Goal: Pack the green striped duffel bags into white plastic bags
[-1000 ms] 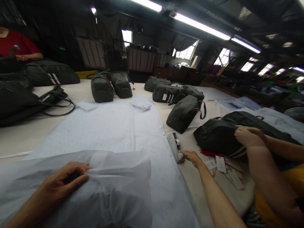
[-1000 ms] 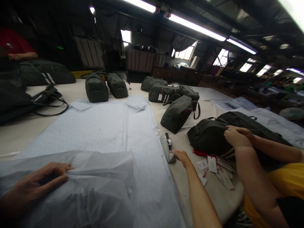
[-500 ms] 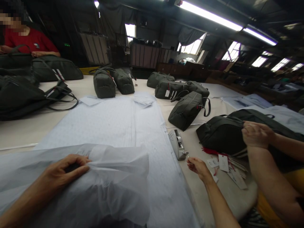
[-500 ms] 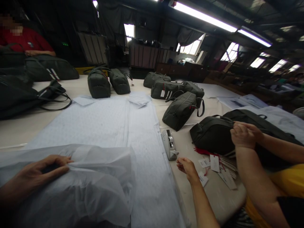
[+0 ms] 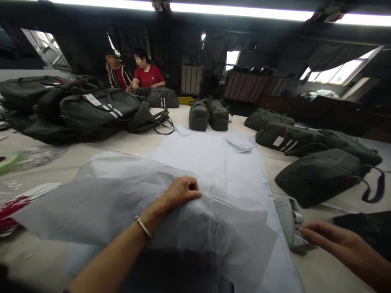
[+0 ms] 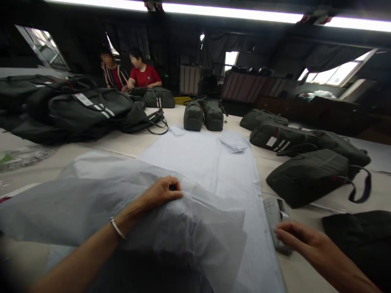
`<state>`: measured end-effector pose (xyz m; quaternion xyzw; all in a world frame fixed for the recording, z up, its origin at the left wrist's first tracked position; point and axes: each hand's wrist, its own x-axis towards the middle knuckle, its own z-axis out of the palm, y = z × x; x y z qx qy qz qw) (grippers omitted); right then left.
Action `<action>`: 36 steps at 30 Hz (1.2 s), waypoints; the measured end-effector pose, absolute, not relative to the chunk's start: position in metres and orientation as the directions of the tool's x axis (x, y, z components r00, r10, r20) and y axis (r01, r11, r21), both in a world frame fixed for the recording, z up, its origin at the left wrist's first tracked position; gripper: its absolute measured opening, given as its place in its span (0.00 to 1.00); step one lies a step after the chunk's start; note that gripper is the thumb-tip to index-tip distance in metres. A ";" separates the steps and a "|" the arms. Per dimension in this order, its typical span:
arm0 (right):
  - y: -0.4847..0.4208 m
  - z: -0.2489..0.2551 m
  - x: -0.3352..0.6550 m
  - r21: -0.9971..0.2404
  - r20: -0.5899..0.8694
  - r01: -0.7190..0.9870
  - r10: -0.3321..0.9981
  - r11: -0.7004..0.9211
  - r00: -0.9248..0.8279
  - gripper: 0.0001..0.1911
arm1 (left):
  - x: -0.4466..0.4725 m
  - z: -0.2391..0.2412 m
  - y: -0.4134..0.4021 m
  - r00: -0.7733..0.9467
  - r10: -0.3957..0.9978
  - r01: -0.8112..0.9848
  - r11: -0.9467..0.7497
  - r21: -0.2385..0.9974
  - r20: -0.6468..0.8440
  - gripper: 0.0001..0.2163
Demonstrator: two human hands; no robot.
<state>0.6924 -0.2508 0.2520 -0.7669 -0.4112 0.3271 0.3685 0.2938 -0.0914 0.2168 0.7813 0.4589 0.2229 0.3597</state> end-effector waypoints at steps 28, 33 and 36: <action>-0.052 0.273 0.448 0.029 -0.498 0.836 0.733 0.548 -0.463 0.40 | 0.293 0.205 -0.094 0.494 0.867 0.579 -0.384 0.720 0.065 0.05; -0.033 0.241 0.493 -0.389 -0.399 0.791 0.687 0.472 -0.607 0.59 | 0.291 0.210 -0.096 0.504 0.862 0.582 -0.385 0.716 0.054 0.01; -0.027 0.216 0.510 -0.519 -0.391 0.793 0.736 0.319 -0.552 0.63 | 0.291 0.212 -0.095 0.518 0.855 0.606 -0.395 0.691 0.034 0.03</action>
